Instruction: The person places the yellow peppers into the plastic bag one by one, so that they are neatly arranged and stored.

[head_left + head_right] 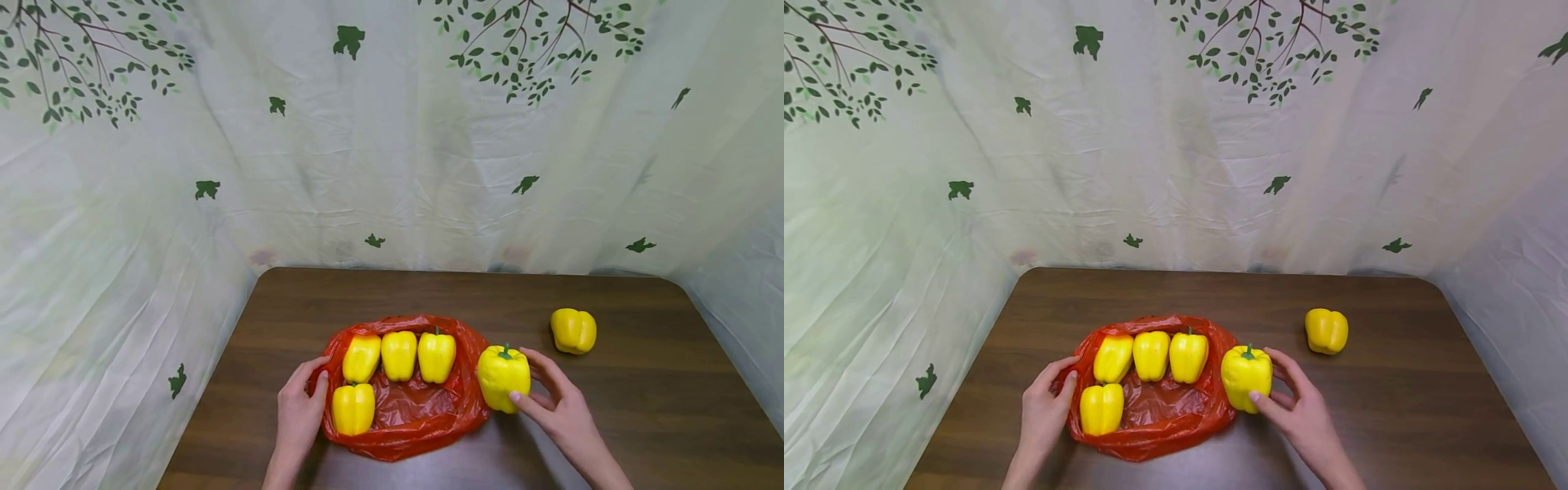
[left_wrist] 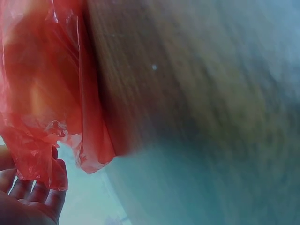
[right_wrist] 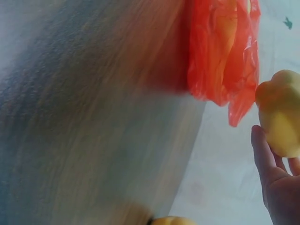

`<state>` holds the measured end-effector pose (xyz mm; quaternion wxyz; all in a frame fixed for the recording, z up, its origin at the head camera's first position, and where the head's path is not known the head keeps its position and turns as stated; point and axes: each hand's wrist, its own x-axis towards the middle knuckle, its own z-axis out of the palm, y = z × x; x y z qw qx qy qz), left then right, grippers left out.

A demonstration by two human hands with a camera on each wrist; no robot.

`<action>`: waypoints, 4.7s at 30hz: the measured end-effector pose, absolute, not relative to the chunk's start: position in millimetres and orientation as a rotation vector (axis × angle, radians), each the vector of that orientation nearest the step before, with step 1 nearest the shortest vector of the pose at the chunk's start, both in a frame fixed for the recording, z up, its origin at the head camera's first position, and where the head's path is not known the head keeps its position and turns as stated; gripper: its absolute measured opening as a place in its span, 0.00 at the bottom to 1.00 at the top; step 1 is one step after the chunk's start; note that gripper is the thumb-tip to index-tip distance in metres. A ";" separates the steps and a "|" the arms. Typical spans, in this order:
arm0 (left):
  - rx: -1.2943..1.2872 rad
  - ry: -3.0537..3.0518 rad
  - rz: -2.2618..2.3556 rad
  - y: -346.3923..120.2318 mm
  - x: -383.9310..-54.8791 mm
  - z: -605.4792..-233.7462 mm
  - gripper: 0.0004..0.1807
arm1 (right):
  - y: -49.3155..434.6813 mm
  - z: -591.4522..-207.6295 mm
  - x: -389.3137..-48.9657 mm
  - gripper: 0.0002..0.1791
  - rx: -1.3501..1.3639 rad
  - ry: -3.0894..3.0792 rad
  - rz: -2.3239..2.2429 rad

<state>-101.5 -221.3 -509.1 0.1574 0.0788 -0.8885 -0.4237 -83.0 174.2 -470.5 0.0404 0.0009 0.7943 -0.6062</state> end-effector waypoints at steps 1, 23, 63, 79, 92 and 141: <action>0.227 -2.544 -1.217 -221.1 -101.5 -508.9 0.14 | 173.3 -470.0 -83.1 0.39 -0.008 2.430 -1.861; 0.241 -2.545 -1.217 -220.7 -101.7 -510.3 0.15 | 140.9 -463.5 -86.0 0.37 -0.108 2.395 -1.912; 0.236 -2.526 -1.217 -219.8 -101.7 -511.7 0.15 | 81.0 -475.4 -93.4 0.39 -0.089 2.069 -2.049; 0.225 -2.526 -1.196 -219.4 -101.7 -510.9 0.15 | 65.1 -486.5 -96.3 0.40 -0.167 2.030 -1.971; 0.244 -2.535 -1.214 -218.8 -101.3 -510.1 0.15 | 54.5 -497.4 -97.9 0.37 -0.240 2.060 -1.876; 0.233 -2.523 -1.205 -219.1 -102.6 -511.8 0.14 | 39.3 -499.0 -108.8 0.31 -0.208 2.240 -1.480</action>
